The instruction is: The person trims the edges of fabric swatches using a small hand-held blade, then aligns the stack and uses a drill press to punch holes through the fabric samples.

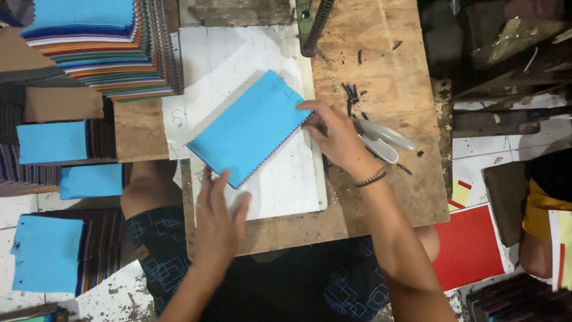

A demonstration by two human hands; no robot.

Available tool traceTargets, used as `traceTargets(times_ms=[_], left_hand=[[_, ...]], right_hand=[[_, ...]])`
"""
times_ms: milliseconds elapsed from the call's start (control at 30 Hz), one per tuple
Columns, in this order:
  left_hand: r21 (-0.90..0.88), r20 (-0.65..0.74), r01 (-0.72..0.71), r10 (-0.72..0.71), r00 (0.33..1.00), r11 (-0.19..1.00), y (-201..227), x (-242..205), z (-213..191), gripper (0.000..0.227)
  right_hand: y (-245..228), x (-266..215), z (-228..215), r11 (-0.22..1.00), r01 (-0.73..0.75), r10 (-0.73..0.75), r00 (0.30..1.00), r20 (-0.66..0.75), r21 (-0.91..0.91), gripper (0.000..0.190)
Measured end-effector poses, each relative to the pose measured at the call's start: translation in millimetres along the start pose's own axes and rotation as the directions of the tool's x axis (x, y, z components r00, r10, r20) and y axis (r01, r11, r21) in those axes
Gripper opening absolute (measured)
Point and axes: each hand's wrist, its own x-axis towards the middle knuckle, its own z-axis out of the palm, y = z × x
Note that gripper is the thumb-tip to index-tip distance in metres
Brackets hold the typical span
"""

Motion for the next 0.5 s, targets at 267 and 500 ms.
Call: traceTargets(times_ms=[267,500], left_hand=[[-0.026,-0.08,-0.087,0.085,0.993,0.996,-60,69,19,0.057],[-0.173,-0.17,-0.162,0.132,0.976,0.971,-90,143,53,0.061]], right_hand=[[21,-12,18,0.998,-0.016,0.003,0.973,-0.23,-0.054,0.044],[26,29,25,0.996,-0.088,0.084,0.938,-0.335,0.002,0.046]])
